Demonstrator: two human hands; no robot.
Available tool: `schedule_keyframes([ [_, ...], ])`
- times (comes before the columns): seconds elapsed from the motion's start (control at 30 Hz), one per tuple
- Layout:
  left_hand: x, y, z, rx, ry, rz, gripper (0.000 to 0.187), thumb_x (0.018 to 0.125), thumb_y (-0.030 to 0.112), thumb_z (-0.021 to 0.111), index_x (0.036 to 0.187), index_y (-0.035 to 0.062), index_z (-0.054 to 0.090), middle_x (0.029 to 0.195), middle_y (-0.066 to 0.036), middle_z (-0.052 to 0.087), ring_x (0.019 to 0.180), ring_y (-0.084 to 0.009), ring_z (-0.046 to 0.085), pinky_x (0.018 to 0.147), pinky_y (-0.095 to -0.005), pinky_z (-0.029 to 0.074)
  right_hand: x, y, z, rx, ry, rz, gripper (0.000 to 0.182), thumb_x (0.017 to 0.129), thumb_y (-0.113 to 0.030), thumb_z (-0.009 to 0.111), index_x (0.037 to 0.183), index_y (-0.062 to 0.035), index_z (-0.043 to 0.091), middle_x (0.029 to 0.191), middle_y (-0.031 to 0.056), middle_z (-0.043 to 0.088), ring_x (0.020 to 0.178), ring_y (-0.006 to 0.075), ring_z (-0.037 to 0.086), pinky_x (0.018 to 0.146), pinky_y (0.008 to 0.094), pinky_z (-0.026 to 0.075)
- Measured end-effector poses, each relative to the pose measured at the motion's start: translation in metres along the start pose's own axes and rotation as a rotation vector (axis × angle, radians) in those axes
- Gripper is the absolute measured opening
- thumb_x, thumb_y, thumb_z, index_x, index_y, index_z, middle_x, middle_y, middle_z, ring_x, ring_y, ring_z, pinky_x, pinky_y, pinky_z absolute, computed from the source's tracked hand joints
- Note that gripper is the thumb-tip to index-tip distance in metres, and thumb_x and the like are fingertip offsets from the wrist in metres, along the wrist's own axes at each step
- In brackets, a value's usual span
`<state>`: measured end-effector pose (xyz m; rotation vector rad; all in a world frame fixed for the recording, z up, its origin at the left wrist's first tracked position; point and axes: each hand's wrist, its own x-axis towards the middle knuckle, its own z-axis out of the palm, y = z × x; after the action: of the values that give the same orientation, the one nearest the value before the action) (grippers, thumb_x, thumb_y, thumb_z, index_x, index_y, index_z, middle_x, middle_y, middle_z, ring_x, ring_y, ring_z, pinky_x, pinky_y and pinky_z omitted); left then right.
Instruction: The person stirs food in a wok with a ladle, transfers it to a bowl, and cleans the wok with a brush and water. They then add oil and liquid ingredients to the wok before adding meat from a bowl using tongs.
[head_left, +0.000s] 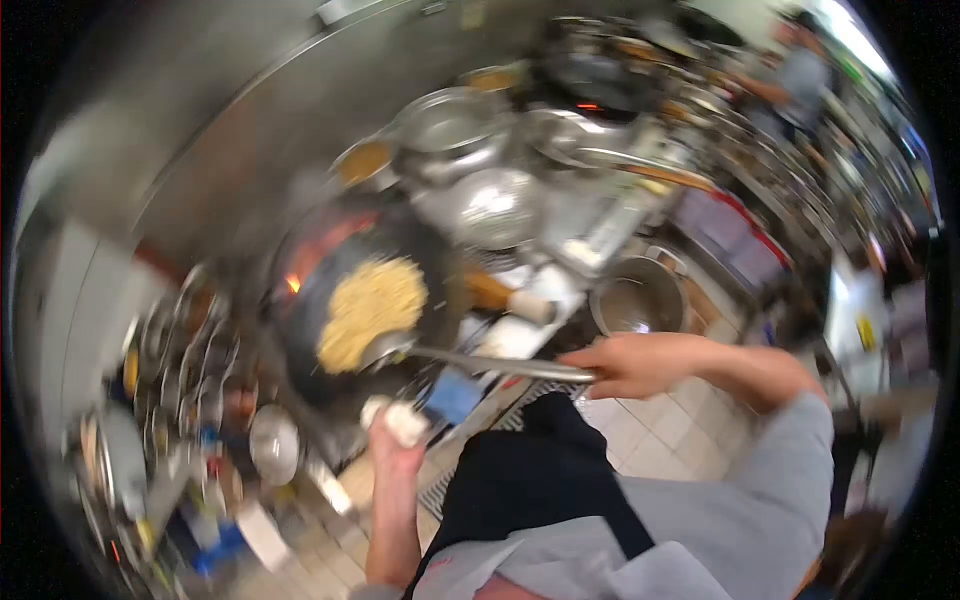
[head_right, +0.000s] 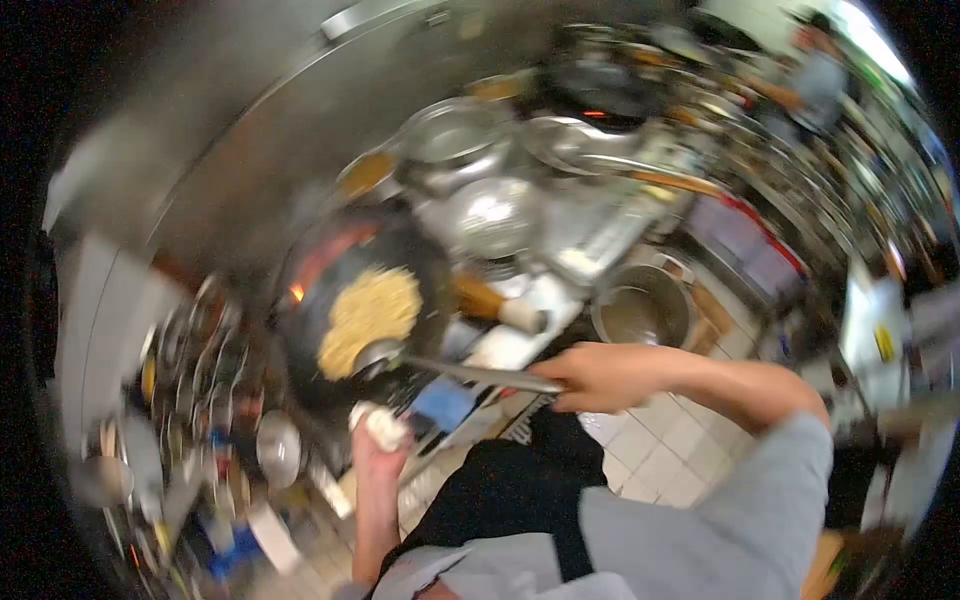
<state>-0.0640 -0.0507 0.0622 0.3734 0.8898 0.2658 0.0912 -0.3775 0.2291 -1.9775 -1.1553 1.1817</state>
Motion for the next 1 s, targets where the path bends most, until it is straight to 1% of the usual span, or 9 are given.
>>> schedule_keyframes([
  [0.1, 0.047, 0.002, 0.008, -0.053, -0.075, 0.050, 0.019, 0.097, 0.026, 0.047, 0.087, 0.0130, 0.057, 0.072, -0.004, 0.062, 0.060, -0.0187, 0.060, 0.052, -0.0351, 0.050, 0.028, 0.005, 0.001, -0.230, 0.150, 0.013, 0.050, 0.086, -0.014, 0.061, 0.132, -0.0029, 0.046, 0.073, 0.0202, 0.064, 0.070, 0.0378, 0.063, 0.064, 0.0451, 0.047],
  [0.2, 0.114, -0.020, -0.017, -0.020, -0.126, 0.143, 0.006, 0.090, 0.012, 0.054, 0.091, 0.0066, 0.057, 0.078, -0.006, 0.063, 0.064, -0.0197, 0.063, 0.056, -0.0343, 0.053, 0.103, 0.032, 0.020, -0.503, 0.387, 0.069, 0.052, 0.084, -0.011, 0.058, 0.132, 0.0009, 0.045, 0.075, 0.0240, 0.065, 0.077, 0.0439, 0.063, 0.069, 0.0511, 0.049],
  [0.27, 0.077, -0.054, -0.026, 0.045, 0.071, 0.143, 0.020, 0.088, 0.009, 0.053, 0.107, 0.0056, 0.052, 0.081, -0.007, 0.064, 0.069, -0.0228, 0.066, 0.059, -0.0366, 0.057, 0.134, 0.051, 0.030, -0.513, 0.485, 0.011, 0.053, 0.084, -0.010, 0.058, 0.134, 0.0007, 0.044, 0.076, 0.0260, 0.064, 0.076, 0.0438, 0.063, 0.069, 0.0506, 0.050],
  [0.37, 0.034, -0.047, -0.025, 0.013, -0.064, 0.155, 0.023, 0.085, 0.002, 0.051, 0.108, 0.0045, 0.051, 0.083, -0.010, 0.064, 0.070, -0.0237, 0.067, 0.058, -0.0351, 0.058, 0.105, 0.023, 0.026, -0.399, 0.443, 0.032, 0.054, 0.084, -0.010, 0.059, 0.135, -0.0011, 0.044, 0.078, 0.0265, 0.064, 0.075, 0.0432, 0.063, 0.070, 0.0494, 0.050],
  [0.4, 0.043, -0.028, -0.011, 0.015, 0.051, 0.120, 0.016, 0.087, 0.007, 0.052, 0.102, 0.0056, 0.051, 0.079, -0.009, 0.063, 0.070, -0.0234, 0.067, 0.058, -0.0344, 0.058, 0.089, 0.012, 0.021, -0.341, 0.401, 0.064, 0.055, 0.084, -0.011, 0.060, 0.135, -0.0016, 0.044, 0.078, 0.0264, 0.064, 0.075, 0.0432, 0.063, 0.070, 0.0491, 0.050],
  [0.57, 0.164, 0.021, -0.024, -0.058, -0.126, 0.150, 0.009, 0.089, 0.014, 0.056, 0.095, 0.0076, 0.055, 0.074, -0.005, 0.062, 0.062, -0.0205, 0.064, 0.053, -0.0360, 0.053, 0.056, 0.022, 0.004, -0.311, 0.294, 0.123, 0.054, 0.083, -0.014, 0.063, 0.134, -0.0033, 0.048, 0.083, 0.0252, 0.065, 0.078, 0.0431, 0.063, 0.070, 0.0470, 0.049],
  [0.67, 0.167, 0.029, -0.021, -0.002, -0.146, 0.093, 0.009, 0.088, 0.015, 0.059, 0.094, 0.0100, 0.055, 0.074, -0.004, 0.062, 0.059, -0.0196, 0.062, 0.050, -0.0361, 0.052, 0.130, 0.049, 0.001, -0.331, 0.422, 0.082, 0.055, 0.083, -0.014, 0.062, 0.134, -0.0023, 0.047, 0.086, 0.0265, 0.065, 0.079, 0.0436, 0.063, 0.070, 0.0463, 0.049],
  [0.87, 0.138, 0.033, -0.002, 0.032, -0.044, 0.112, 0.022, 0.087, 0.034, 0.069, 0.091, 0.0165, 0.056, 0.071, -0.002, 0.060, 0.059, -0.0180, 0.061, 0.051, -0.0365, 0.050, 0.266, 0.051, 0.044, 0.190, 0.371, 0.001, 0.052, 0.086, -0.014, 0.056, 0.136, -0.0027, 0.045, 0.081, 0.0201, 0.066, 0.063, 0.0269, 0.064, 0.060, 0.0384, 0.051],
  [1.0, 0.166, 0.030, -0.022, -0.099, -0.099, 0.090, 0.022, 0.085, 0.035, 0.071, 0.091, 0.0176, 0.058, 0.077, -0.002, 0.062, 0.064, -0.0211, 0.062, 0.058, -0.0390, 0.052, 0.218, 0.066, 0.050, -0.274, 0.332, -0.126, 0.055, 0.086, -0.014, 0.058, 0.138, -0.0031, 0.044, 0.091, 0.0232, 0.067, 0.065, 0.0299, 0.065, 0.065, 0.0418, 0.051],
])
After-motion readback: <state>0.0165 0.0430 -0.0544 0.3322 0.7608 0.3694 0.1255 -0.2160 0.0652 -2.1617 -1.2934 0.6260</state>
